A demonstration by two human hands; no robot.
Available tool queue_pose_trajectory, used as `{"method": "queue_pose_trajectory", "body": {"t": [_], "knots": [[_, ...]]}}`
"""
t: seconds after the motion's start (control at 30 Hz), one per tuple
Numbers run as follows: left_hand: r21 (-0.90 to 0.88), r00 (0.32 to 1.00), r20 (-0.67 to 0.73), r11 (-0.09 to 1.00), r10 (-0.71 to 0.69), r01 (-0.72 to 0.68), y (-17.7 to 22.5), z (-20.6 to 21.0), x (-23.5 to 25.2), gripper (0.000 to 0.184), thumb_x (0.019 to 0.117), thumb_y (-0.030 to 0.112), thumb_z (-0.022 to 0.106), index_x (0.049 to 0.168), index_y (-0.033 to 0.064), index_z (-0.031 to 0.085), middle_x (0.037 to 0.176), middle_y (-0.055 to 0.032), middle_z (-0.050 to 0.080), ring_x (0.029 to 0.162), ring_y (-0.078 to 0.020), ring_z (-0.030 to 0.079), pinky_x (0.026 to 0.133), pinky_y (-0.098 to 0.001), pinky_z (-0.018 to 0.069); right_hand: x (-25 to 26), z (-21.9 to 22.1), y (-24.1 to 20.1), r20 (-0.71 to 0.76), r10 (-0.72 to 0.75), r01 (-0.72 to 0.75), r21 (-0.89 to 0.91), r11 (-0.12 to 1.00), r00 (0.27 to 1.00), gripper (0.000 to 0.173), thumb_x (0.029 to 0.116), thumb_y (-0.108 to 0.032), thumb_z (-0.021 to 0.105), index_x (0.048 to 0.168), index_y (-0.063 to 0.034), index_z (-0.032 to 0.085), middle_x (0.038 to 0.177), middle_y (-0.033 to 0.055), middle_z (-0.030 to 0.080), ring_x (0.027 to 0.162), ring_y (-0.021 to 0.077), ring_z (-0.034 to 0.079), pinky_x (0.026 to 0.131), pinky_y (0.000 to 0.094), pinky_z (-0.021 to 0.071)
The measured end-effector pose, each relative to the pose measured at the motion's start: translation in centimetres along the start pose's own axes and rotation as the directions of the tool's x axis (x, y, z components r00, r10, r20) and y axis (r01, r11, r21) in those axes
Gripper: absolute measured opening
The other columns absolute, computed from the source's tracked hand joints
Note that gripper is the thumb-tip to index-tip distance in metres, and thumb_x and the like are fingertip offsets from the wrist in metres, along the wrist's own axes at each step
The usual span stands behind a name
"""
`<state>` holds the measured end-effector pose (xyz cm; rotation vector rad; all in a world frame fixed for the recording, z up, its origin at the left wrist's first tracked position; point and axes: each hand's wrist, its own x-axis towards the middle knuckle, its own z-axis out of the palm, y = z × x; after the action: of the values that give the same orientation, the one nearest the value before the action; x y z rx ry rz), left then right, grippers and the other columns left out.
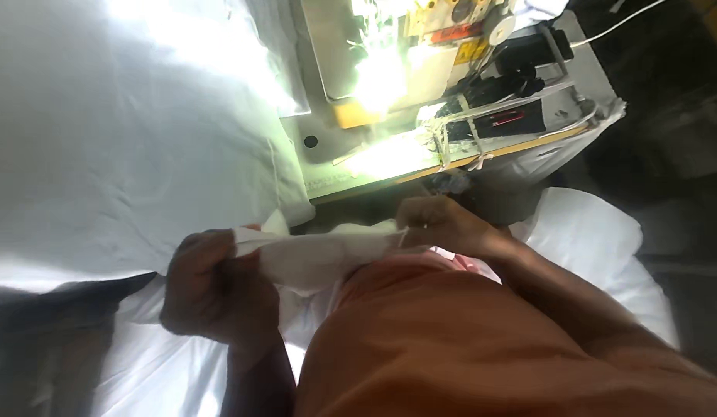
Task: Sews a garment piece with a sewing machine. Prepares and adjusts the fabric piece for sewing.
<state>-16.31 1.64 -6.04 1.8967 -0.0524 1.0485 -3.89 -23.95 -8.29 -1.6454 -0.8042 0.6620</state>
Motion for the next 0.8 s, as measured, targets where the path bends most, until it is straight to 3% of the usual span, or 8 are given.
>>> {"method": "queue_pose_trajectory", "body": {"t": [0.03, 0.1, 0.23, 0.33, 0.43, 0.57, 0.67, 0.8], "knots": [[0.005, 1.000, 0.017, 1.000, -0.003, 0.003, 0.3, -0.1, 0.2, 0.012, 0.1025, 0.023, 0.062, 0.110, 0.0277, 0.069, 0.107, 0.0220, 0.068, 0.099, 0.0047, 0.065, 0.086, -0.0170, 0.0549, 0.3, 0.2, 0.0, 0.116, 0.082, -0.096, 0.123, 0.988, 0.990, 0.007, 0.0922, -0.007, 0.070, 0.091, -0.0014, 0.066, 0.070, -0.0060, 0.056, 0.061, -0.0049, 0.049, 0.058, 0.0123, 0.0422], [0.046, 1.000, 0.025, 0.999, -0.006, 0.005, 0.6, -0.5, 0.1, 0.012, 0.1027, 0.022, 0.061, 0.110, 0.0258, 0.070, 0.107, 0.0224, 0.067, 0.100, 0.0069, 0.063, 0.087, -0.0147, 0.0526, 0.6, 0.7, 0.2, 0.183, 0.103, -0.131, 0.151, 0.980, 0.978, 0.011, 0.0956, -0.011, 0.067, 0.088, -0.0028, 0.066, 0.065, -0.0079, 0.054, 0.056, -0.0061, 0.047, 0.053, 0.0121, 0.0394], [0.128, 0.997, -0.053, 0.990, -0.054, 0.061, 0.6, -1.3, -1.1, 0.021, 0.1013, 0.009, 0.058, 0.110, 0.0235, 0.070, 0.109, 0.0207, 0.069, 0.103, 0.0060, 0.063, 0.089, -0.0159, 0.0522, 0.3, 1.6, 1.0, -0.095, -0.075, 0.070, -0.060, 0.996, 0.993, 0.019, 0.0955, -0.021, 0.069, 0.085, -0.0057, 0.069, 0.069, -0.0067, 0.060, 0.060, -0.0051, 0.048, 0.056, 0.0148, 0.0405], [0.133, 0.991, -0.100, 0.986, -0.086, 0.099, -0.1, -1.1, -1.9, 0.022, 0.1020, 0.009, 0.057, 0.111, 0.0236, 0.070, 0.110, 0.0215, 0.068, 0.104, 0.0068, 0.063, 0.090, -0.0152, 0.0520, 0.6, 2.2, 1.7, -0.226, -0.164, 0.131, -0.153, 0.980, 0.960, 0.017, 0.0923, -0.018, 0.072, 0.083, -0.0039, 0.069, 0.072, -0.0040, 0.063, 0.061, -0.0055, 0.050, 0.057, 0.0131, 0.0414], [0.115, 0.986, -0.127, 0.986, -0.104, 0.119, -1.0, -1.0, -2.4, 0.018, 0.1030, 0.017, 0.060, 0.113, 0.0255, 0.071, 0.111, 0.0227, 0.069, 0.103, 0.0072, 0.064, 0.089, -0.0146, 0.0529, 0.4, 2.4, 1.7, -0.256, -0.170, 0.132, -0.162, 0.978, 0.952, 0.013, 0.0887, -0.010, 0.074, 0.080, -0.0013, 0.068, 0.072, -0.0013, 0.063, 0.060, -0.0053, 0.050, 0.056, 0.0105, 0.0416], [0.032, 0.953, -0.196, 0.969, -0.233, 0.244, -1.7, -0.7, -2.8, 0.018, 0.1010, 0.010, 0.060, 0.108, 0.0237, 0.070, 0.104, 0.0201, 0.071, 0.098, 0.0013, 0.069, 0.089, -0.0238, 0.0582, 0.2, 2.6, 2.2, -0.279, -0.189, 0.156, -0.136, 0.978, 0.942, 0.013, 0.0898, -0.009, 0.074, 0.082, -0.0003, 0.068, 0.074, -0.0001, 0.064, 0.062, -0.0048, 0.052, 0.057, 0.0102, 0.0437], [-0.022, 0.937, -0.213, 0.960, -0.276, 0.278, -1.6, 0.0, -2.7, 0.020, 0.1007, 0.008, 0.059, 0.108, 0.0240, 0.070, 0.103, 0.0210, 0.071, 0.095, 0.0053, 0.066, 0.084, -0.0160, 0.0548, 0.2, 2.7, 2.5, -0.286, -0.179, 0.152, -0.114, 0.982, 0.941, 0.010, 0.0899, -0.008, 0.073, 0.086, 0.0001, 0.069, 0.074, -0.0006, 0.065, 0.062, -0.0055, 0.052, 0.057, 0.0096, 0.0437], [-0.025, 0.948, -0.197, 0.968, -0.250, 0.250, -1.5, 0.2, -3.0, 0.021, 0.0999, 0.010, 0.062, 0.108, 0.0257, 0.072, 0.103, 0.0216, 0.072, 0.095, 0.0063, 0.067, 0.084, -0.0149, 0.0550, -0.1, 2.7, 2.6, -0.275, -0.092, 0.095, 0.000, 0.995, 0.957, 0.004, 0.0897, -0.004, 0.073, 0.089, -0.0009, 0.070, 0.071, -0.0050, 0.063, 0.059, -0.0080, 0.049, 0.055, 0.0085, 0.0420]]}}
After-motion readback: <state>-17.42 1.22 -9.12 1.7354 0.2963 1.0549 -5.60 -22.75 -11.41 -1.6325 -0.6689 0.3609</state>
